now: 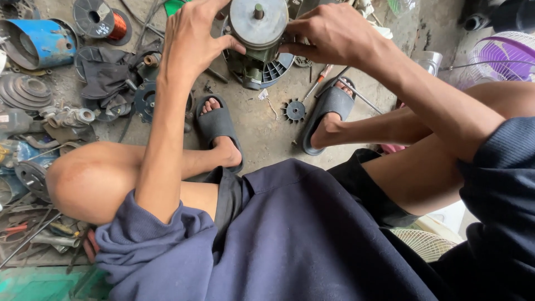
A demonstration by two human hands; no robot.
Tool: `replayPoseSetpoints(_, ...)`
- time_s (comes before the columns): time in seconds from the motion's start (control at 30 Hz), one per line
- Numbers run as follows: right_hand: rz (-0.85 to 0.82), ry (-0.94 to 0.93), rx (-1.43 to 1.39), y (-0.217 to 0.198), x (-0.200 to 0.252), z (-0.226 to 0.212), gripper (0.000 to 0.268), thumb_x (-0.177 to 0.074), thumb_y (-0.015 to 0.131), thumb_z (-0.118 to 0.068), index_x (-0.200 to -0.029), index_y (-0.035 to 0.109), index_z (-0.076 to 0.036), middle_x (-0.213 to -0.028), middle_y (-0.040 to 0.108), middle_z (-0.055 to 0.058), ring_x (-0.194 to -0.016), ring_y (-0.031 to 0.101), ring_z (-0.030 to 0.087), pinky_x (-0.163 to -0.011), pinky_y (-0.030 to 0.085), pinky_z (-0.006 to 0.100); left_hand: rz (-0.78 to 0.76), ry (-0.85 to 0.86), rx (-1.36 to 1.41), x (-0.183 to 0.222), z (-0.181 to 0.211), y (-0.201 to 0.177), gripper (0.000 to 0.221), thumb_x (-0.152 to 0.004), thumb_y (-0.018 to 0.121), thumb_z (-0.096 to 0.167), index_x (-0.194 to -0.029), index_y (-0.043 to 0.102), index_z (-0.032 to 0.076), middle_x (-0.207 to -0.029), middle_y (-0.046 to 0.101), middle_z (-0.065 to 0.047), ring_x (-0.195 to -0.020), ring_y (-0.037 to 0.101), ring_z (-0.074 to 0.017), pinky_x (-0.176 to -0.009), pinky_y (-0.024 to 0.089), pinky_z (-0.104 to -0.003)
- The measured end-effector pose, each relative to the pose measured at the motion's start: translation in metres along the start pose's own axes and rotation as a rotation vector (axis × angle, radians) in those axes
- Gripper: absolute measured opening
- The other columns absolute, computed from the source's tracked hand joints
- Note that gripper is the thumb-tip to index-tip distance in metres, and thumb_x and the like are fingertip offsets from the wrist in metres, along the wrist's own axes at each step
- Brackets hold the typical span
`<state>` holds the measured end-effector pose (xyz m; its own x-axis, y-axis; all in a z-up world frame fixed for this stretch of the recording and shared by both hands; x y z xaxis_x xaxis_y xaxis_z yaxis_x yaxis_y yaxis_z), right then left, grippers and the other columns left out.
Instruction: Disassembling a motor assembly using a T-wrench and other hand tools to access and remove internal components.
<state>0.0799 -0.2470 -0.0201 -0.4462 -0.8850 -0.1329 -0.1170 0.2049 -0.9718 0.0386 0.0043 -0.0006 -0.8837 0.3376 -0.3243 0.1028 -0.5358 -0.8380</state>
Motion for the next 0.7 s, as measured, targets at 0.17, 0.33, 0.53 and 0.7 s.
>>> replayPoseSetpoints(0.17, -0.397, 0.224, 0.126, 0.05, 0.035, 0.052, 0.025, -0.103, 0.076, -0.04, -0.099, 0.082, -0.015, -0.078, 0.079, -0.001, -0.049, 0.069, 0.015, -0.05, 0.057, 0.026, -0.094, -0.08, 0.04, 0.008, -0.01, 0.017, 0.094, -0.066, 0.107, 0.046, -0.135, 0.065, -0.001, -0.122, 0.073, -0.021, -0.106, 0.068, -0.0386, -0.095, 0.051, -0.05)
replayPoseSetpoints(0.33, -0.524, 0.343, 0.409, 0.23, 0.121, 0.094, 0.01, -0.096, 0.075, -0.023, -0.091, 0.072, -0.014, -0.076, 0.07, -0.001, -0.05, 0.056, 0.007, -0.039, 0.052, 0.02, -0.088, -0.106, -0.069, 0.016, 0.007, 0.047, 0.134, -0.071, 0.102, 0.081, -0.146, 0.034, -0.006, -0.13, 0.064, -0.026, -0.103, 0.071, -0.0395, -0.087, 0.059, -0.05)
replayPoseSetpoints(0.53, -0.543, 0.467, 0.453, 0.279, 0.186, 0.074, 0.072, -0.083, 0.077, -0.036, -0.143, 0.051, -0.006, -0.139, 0.055, 0.017, -0.113, 0.06, 0.027, -0.11, 0.041, 0.044, -0.054, -0.201, 0.052, 0.029, 0.005, 0.064, 0.123, -0.083, 0.106, 0.053, -0.155, 0.02, 0.002, -0.147, 0.051, -0.026, -0.111, 0.072, -0.0424, -0.085, 0.062, -0.051)
replayPoseSetpoints(0.7, -0.09, 0.614, 0.458, 0.234, 0.192, 0.042, 0.042, -0.096, 0.077, -0.04, -0.109, 0.059, -0.004, -0.102, 0.054, 0.007, -0.089, 0.051, 0.019, -0.082, 0.045, 0.032, 0.001, -0.187, 0.086, 0.034, 0.005, 0.067, 0.122, -0.084, 0.105, 0.045, -0.159, 0.017, 0.004, -0.152, 0.048, -0.025, -0.125, 0.068, -0.0419, -0.098, 0.063, -0.049)
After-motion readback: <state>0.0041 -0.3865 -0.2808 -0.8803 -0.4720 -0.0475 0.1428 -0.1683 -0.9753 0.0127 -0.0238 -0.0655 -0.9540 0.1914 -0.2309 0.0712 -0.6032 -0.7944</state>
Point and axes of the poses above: each hand's wrist, its own x-axis away from the middle knuckle, its own y-axis out of the palm, z = x × y, the point moved 3 cm from there along -x, towards the middle knuckle
